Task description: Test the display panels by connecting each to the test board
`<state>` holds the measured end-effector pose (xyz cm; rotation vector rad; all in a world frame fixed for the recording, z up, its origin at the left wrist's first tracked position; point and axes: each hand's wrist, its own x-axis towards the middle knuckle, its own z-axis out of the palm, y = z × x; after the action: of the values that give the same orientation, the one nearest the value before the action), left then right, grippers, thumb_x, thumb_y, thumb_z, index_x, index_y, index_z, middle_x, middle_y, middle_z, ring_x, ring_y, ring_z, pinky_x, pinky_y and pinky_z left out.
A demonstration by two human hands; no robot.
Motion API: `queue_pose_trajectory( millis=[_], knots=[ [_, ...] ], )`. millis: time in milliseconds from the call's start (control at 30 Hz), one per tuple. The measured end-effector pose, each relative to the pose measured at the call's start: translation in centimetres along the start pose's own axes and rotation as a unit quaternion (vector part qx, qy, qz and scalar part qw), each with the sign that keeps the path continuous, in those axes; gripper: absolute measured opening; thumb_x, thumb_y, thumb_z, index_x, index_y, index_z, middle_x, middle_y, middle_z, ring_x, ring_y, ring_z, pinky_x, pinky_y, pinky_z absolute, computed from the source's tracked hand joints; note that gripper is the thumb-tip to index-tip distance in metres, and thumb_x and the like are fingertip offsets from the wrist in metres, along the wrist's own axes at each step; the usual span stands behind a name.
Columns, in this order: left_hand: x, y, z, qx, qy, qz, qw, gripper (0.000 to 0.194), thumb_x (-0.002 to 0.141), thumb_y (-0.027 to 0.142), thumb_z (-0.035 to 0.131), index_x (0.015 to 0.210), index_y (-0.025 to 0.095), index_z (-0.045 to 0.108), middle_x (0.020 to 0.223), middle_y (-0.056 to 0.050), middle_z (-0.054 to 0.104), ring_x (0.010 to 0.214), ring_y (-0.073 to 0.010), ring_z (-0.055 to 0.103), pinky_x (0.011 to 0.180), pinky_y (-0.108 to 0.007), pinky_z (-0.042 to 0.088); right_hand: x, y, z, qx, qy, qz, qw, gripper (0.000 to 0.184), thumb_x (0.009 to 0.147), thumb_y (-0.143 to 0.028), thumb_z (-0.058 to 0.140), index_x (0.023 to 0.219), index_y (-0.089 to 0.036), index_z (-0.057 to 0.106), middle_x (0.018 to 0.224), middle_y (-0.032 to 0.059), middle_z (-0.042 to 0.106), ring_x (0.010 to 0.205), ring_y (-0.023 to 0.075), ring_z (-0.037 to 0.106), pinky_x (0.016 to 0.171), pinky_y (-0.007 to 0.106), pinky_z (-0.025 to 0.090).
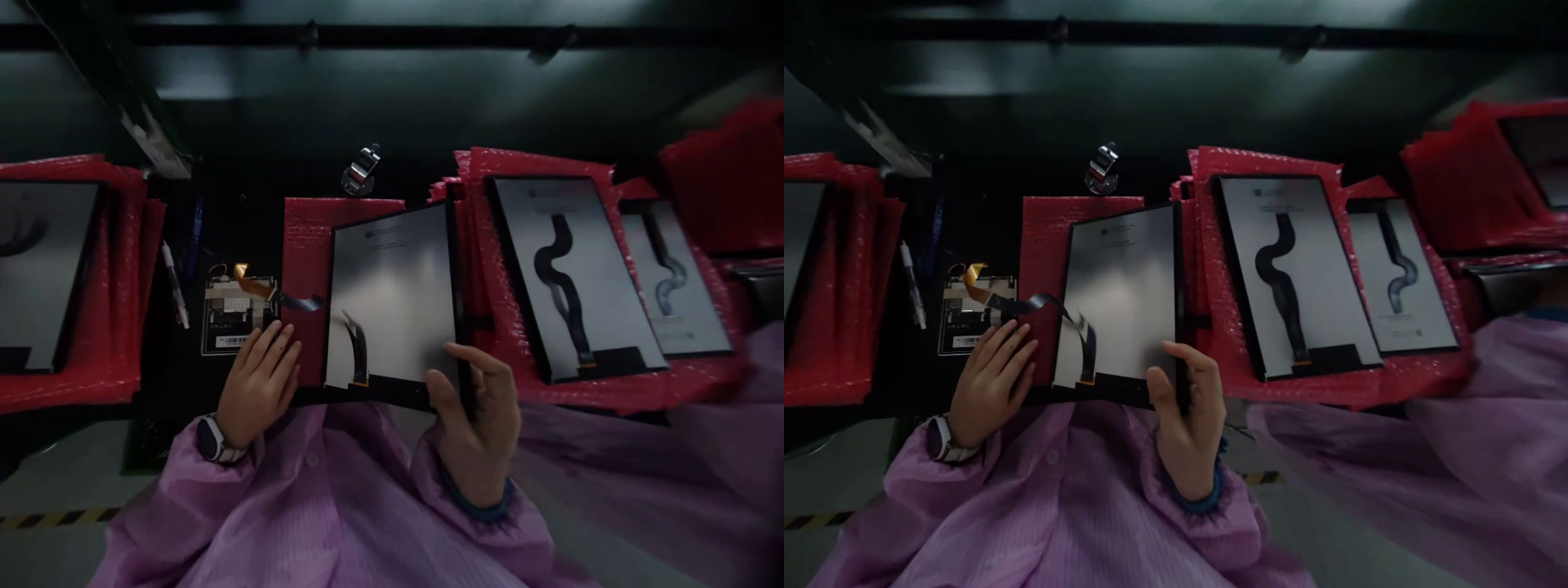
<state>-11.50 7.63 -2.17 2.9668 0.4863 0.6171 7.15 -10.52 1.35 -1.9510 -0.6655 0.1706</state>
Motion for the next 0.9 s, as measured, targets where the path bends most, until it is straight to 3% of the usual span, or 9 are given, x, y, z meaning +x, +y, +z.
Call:
queue_pose_trajectory(
  millis=[67, 167, 300, 467, 600, 700, 800, 900],
  knots=[
    [0.2, -0.1, 0.2, -0.016, -0.001, -0.010, 1.000, 0.036, 0.095, 0.015, 0.056, 0.130, 0.014, 0.061, 0.138, -0.016, 0.065, 0.136, -0.0308, 0.056, 0.114, -0.051, 0.045, 0.2, 1.1, 0.5, 0.056, 0.021, 0.041, 0.997, 0.025, 0.092, -0.035, 0.066, 0.114, -0.024, 0.064, 0.094, 0.0005, 0.061, 0.068, 0.0113, 0.053, 0.061, 0.025, 0.043],
    [0.3, -0.1, 0.2, -0.029, 0.008, -0.012, 0.999, 0.032, 0.094, 0.013, 0.057, 0.126, 0.012, 0.060, 0.134, -0.017, 0.067, 0.134, -0.0312, 0.058, 0.113, -0.051, 0.048, 1.1, 2.3, 1.8, 0.116, 0.019, 0.050, 0.992, 0.029, 0.091, -0.036, 0.067, 0.118, -0.026, 0.061, 0.108, 0.0029, 0.062, 0.087, 0.0151, 0.060, 0.075, 0.029, 0.049],
    [0.3, -0.2, 0.1, -0.046, 0.010, -0.033, 0.998, 0.041, 0.094, 0.012, 0.058, 0.134, 0.008, 0.050, 0.133, -0.018, 0.067, 0.133, -0.0299, 0.058, 0.112, -0.049, 0.050, 3.0, 3.2, 3.7, 0.170, -0.043, 0.066, 0.982, 0.041, 0.090, -0.041, 0.068, 0.127, -0.028, 0.056, 0.125, 0.0055, 0.062, 0.111, 0.0203, 0.062, 0.096, 0.037, 0.052],
    [0.1, -0.2, 0.5, -0.044, 0.011, -0.035, 0.998, 0.053, 0.094, 0.013, 0.058, 0.144, 0.007, 0.042, 0.134, -0.018, 0.065, 0.135, -0.0298, 0.056, 0.113, -0.048, 0.050, 3.8, 3.9, 4.5, 0.154, -0.125, 0.109, 0.974, 0.073, 0.087, -0.049, 0.070, 0.147, -0.026, 0.036, 0.126, 0.0110, 0.065, 0.109, 0.0241, 0.068, 0.098, 0.045, 0.056],
    [0.2, -0.1, -0.2, -0.049, 0.002, -0.023, 0.999, 0.043, 0.094, 0.011, 0.058, 0.137, 0.010, 0.050, 0.131, -0.016, 0.067, 0.132, -0.0297, 0.058, 0.113, -0.050, 0.049, 2.9, 3.2, 3.6, -0.060, -0.105, 0.019, 0.992, 0.070, 0.092, -0.051, 0.062, 0.151, -0.023, 0.037, 0.148, 0.0173, 0.049, 0.134, 0.0322, 0.053, 0.110, 0.058, 0.047],
    [1.1, -0.1, -2.4, -0.070, 0.020, -0.010, 0.997, 0.034, 0.093, 0.009, 0.059, 0.126, 0.015, 0.058, 0.118, -0.011, 0.072, 0.116, -0.0247, 0.064, 0.110, -0.047, 0.050, 2.6, 1.3, 2.3, -0.174, -0.140, -0.082, 0.971, 0.057, 0.098, -0.049, 0.054, 0.148, -0.022, 0.046, 0.159, 0.0181, 0.036, 0.148, 0.0375, 0.036, 0.114, 0.064, 0.041],
    [3.7, -1.0, -5.0, -0.072, 0.103, 0.011, 0.992, 0.029, 0.089, 0.006, 0.060, 0.115, 0.018, 0.062, 0.102, -0.007, 0.072, 0.099, -0.0211, 0.066, 0.099, -0.041, 0.054, 4.0, -1.4, 2.0, -0.156, -0.219, -0.153, 0.951, 0.045, 0.101, -0.044, 0.050, 0.142, -0.024, 0.053, 0.150, 0.0156, 0.049, 0.139, 0.0328, 0.047, 0.110, 0.059, 0.047],
    [7.8, -3.3, -5.9, -0.027, 0.163, 0.019, 0.986, 0.025, 0.092, 0.013, 0.058, 0.115, 0.019, 0.064, 0.105, -0.008, 0.072, 0.102, -0.0235, 0.064, 0.096, -0.042, 0.053, 7.5, -4.0, 4.0, -0.128, -0.217, -0.210, 0.945, 0.042, 0.101, -0.042, 0.049, 0.135, -0.019, 0.059, 0.140, 0.0169, 0.058, 0.132, 0.0319, 0.052, 0.111, 0.057, 0.046]
  ],
)
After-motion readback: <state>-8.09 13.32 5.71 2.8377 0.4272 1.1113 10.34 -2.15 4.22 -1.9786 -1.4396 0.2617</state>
